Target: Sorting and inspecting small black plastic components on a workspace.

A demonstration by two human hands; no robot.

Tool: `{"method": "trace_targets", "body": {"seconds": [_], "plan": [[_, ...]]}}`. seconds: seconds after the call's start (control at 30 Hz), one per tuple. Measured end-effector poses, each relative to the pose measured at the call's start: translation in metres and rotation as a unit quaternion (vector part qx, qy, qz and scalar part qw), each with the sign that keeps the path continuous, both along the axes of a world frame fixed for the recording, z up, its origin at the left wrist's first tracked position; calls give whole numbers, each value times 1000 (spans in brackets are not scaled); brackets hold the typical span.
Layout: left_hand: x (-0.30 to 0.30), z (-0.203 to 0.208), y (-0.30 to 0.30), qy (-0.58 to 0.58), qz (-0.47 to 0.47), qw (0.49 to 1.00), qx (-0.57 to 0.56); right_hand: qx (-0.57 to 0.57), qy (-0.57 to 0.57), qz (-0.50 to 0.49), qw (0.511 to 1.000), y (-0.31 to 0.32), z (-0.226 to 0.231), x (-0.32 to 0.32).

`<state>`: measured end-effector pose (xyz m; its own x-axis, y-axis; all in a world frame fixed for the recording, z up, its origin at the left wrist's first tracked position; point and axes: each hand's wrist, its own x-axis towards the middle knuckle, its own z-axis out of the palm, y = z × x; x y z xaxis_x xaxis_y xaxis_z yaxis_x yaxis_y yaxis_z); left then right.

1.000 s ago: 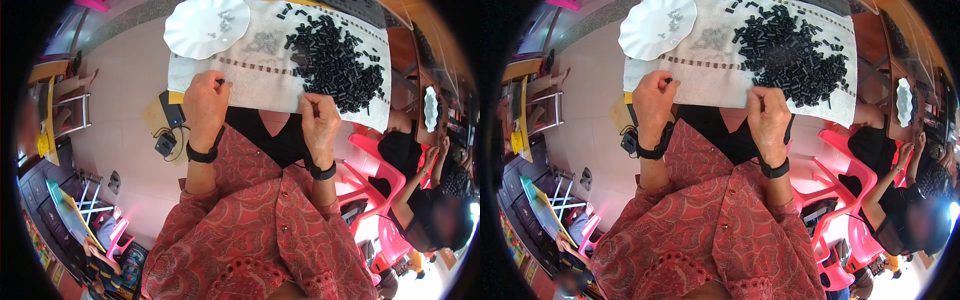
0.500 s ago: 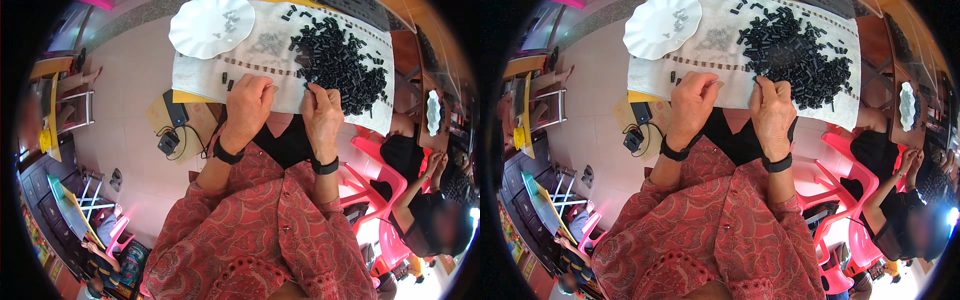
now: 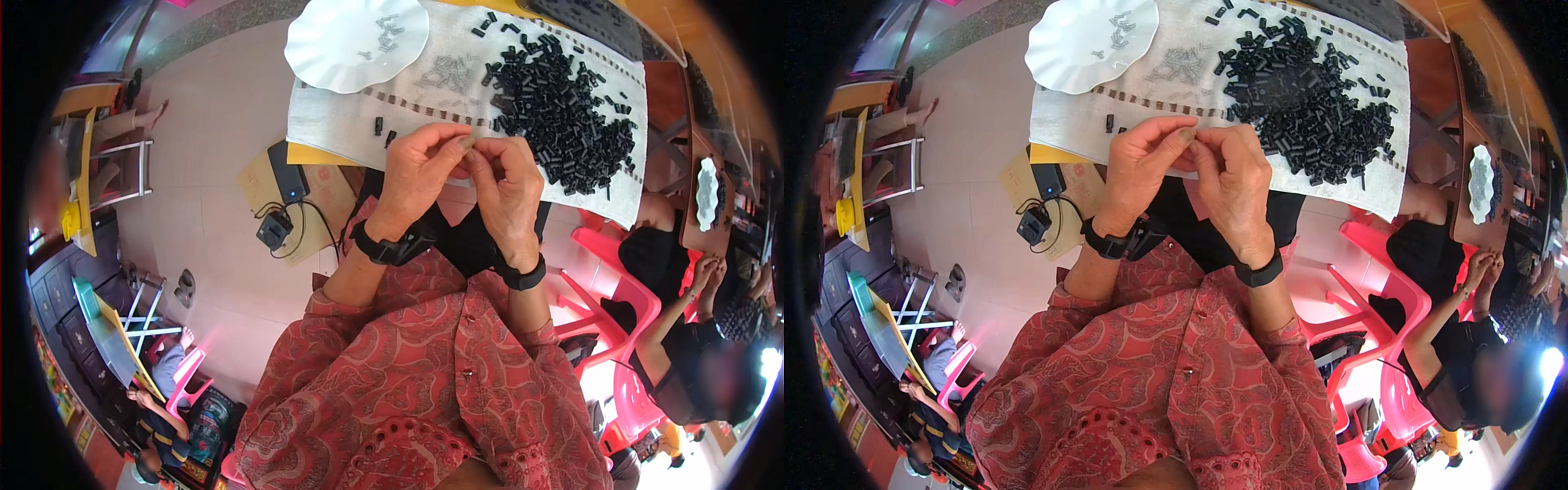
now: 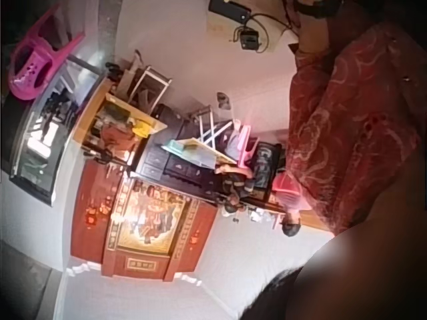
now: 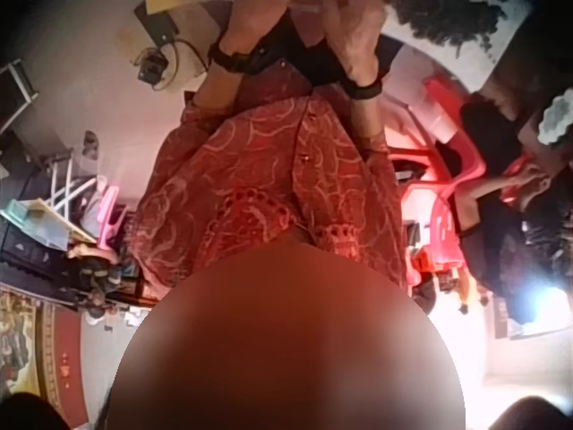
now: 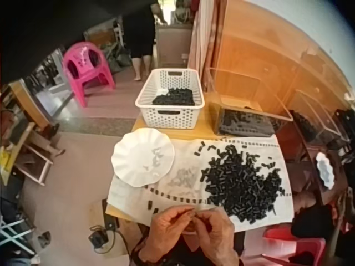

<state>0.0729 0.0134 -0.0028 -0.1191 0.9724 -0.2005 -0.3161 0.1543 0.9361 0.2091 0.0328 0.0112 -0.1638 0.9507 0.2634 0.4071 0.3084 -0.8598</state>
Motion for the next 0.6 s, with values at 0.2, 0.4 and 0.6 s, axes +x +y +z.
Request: {"method": "trace_targets", "body": {"seconds": [0.2,0.4,0.6], "plan": [[-16,-3,-1,-49,67,996,-12,103,-46,28,993,23,-8,-15],[-24,-10,0,-120,71,990,-1,117,-193,-23,974,37,-17,-29],[-24,-12,1,-193,62,979,25,77,-274,-26,958,41,-15,-31]]}}
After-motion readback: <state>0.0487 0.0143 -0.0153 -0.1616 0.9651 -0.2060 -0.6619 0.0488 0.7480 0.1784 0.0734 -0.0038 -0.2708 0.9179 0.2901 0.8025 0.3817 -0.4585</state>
